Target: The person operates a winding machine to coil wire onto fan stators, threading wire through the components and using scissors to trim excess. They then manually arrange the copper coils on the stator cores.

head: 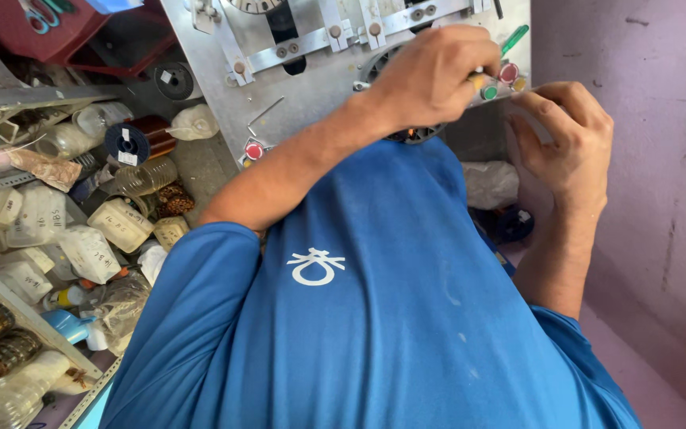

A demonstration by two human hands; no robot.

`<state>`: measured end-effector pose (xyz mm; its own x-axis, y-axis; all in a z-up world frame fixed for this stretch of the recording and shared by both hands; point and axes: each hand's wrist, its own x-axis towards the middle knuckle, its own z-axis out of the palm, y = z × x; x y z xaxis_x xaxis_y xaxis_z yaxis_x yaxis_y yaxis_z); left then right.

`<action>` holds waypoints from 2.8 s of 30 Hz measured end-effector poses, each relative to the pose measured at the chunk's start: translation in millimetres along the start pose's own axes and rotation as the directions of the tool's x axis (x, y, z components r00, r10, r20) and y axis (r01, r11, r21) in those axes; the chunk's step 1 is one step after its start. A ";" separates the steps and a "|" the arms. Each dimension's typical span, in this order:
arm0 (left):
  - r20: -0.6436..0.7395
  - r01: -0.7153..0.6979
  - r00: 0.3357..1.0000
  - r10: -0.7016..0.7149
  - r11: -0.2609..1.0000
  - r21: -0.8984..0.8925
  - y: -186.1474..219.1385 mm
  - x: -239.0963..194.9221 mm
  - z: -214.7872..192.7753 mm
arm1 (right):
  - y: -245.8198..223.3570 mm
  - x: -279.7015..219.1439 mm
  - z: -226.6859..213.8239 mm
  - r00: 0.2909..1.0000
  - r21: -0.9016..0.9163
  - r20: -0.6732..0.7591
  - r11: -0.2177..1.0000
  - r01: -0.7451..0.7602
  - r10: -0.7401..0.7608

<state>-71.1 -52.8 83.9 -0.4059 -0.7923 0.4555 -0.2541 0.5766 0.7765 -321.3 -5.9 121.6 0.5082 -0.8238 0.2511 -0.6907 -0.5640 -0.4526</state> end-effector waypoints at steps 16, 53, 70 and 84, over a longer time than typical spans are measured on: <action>-0.059 0.148 0.988 -0.143 0.984 0.102 9.1 -51.0 -31.2 | 30.6 11.6 40.0 0.998 0.242 -0.049 0.970 -0.025 0.038; -0.184 0.078 0.982 -0.037 0.971 0.225 -8.7 -60.1 7.3 | -33.2 34.4 75.2 0.997 0.071 -0.070 0.997 -0.023 0.028; -0.178 0.160 0.973 -0.147 0.985 0.062 -9.5 -59.3 -0.4 | -11.3 50.9 61.3 0.946 0.342 0.261 0.899 -0.275 0.190; -0.149 0.182 0.973 -0.176 0.983 0.027 -13.5 -58.3 4.0 | -17.0 58.2 58.2 0.937 0.277 0.268 0.913 -0.299 0.225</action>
<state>-47.5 -13.6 45.0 -0.2198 -0.9023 0.3709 -0.3476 0.4277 0.8344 -250.0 -41.0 94.1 0.4587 -0.8834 -0.0962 -0.6401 -0.2534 -0.7253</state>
